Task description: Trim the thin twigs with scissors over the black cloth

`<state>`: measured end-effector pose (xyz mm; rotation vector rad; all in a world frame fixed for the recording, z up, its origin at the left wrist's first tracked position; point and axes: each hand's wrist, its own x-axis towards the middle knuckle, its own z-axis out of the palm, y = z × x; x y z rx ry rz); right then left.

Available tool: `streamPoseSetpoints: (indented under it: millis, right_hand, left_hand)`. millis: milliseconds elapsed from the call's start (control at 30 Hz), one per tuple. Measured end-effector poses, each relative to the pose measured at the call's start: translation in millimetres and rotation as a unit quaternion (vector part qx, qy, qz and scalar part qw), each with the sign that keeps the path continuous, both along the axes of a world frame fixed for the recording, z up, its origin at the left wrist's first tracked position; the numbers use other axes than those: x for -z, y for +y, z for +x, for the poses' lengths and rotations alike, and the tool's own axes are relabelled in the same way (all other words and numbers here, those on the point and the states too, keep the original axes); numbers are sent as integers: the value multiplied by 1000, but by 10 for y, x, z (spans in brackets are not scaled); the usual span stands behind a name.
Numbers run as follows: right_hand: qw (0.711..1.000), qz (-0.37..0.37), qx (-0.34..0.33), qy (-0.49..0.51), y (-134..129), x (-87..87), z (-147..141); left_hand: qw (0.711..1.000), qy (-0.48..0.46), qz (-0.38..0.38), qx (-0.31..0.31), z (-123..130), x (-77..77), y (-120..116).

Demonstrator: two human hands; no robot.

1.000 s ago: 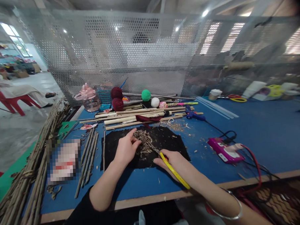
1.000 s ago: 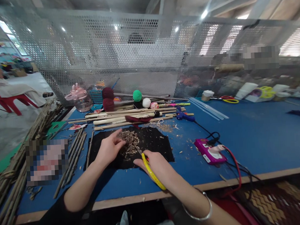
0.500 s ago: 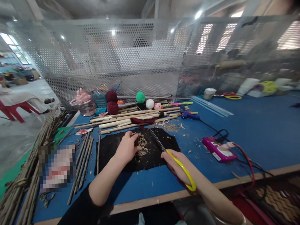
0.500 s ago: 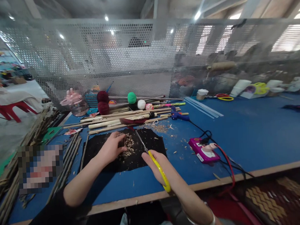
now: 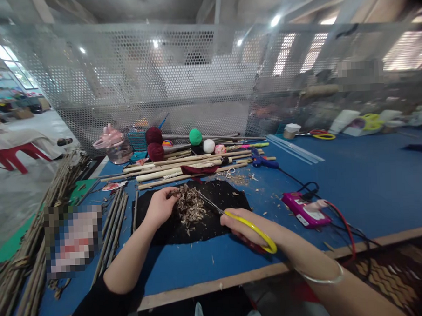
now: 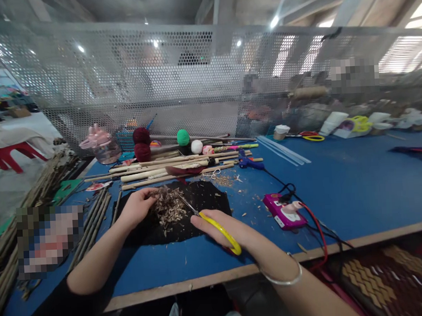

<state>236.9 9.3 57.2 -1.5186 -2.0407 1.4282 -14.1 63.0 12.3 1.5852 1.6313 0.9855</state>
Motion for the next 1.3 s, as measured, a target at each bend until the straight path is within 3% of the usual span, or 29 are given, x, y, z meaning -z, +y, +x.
streamPoseSetpoints:
  millis: [67, 133, 267, 400, 500, 567, 667, 767, 833, 900, 1000, 1100, 1200, 1300]
  right_hand:
    - [996, -90, -4, 26, 31, -4, -21]
    - [989, -140, -7, 39, 63, -11, -69]
    - [988, -151, -18, 18, 143, -59, -214]
    - [989, -146, -20, -4, 236, -78, -367]
    - [993, -116, -7, -32, 284, -18, -440]
    - [998, -53, -17, -32, 298, 45, -457]
    - [997, 54, -56, -11, 290, 119, -450]
    - [994, 85, -69, -6, 260, 122, -431]
    - [997, 54, -56, 3, 235, 90, -412]
    - [999, -37, -32, 23, 212, 50, -381]
    - [981, -180, -4, 69, 183, 11, -305]
    - [972, -217, 11, 90, 165, 3, -210]
    - [973, -215, 17, 84, 153, 14, -126]
    - [973, -208, 16, 95, 145, 41, -76]
  left_hand:
    - [997, -66, -34, -10, -3, 58, 9]
    - [996, -74, -38, -17, 14, 79, 1]
    - [999, 21, 18, -19, 71, 28, -71]
    - [992, 88, 83, 21, 108, 5, -134]
    - [983, 113, 132, 55, 109, 31, -145]
    - [978, 124, 151, 70, 104, 44, -146]
    - [975, 134, 157, 85, 104, 42, -151]
    - [975, 139, 152, 79, 101, 32, -154]
    - [979, 138, 142, 57, 83, 26, -144]
    - [984, 122, 117, 51, 40, 14, -121]
    - [990, 52, 61, 115, -74, -41, -78]
    - [987, 28, 39, 152, -201, -154, -82]
    - [982, 151, 47, 101, -229, -268, -196]
    - [957, 283, 1, 60, -101, -280, -393]
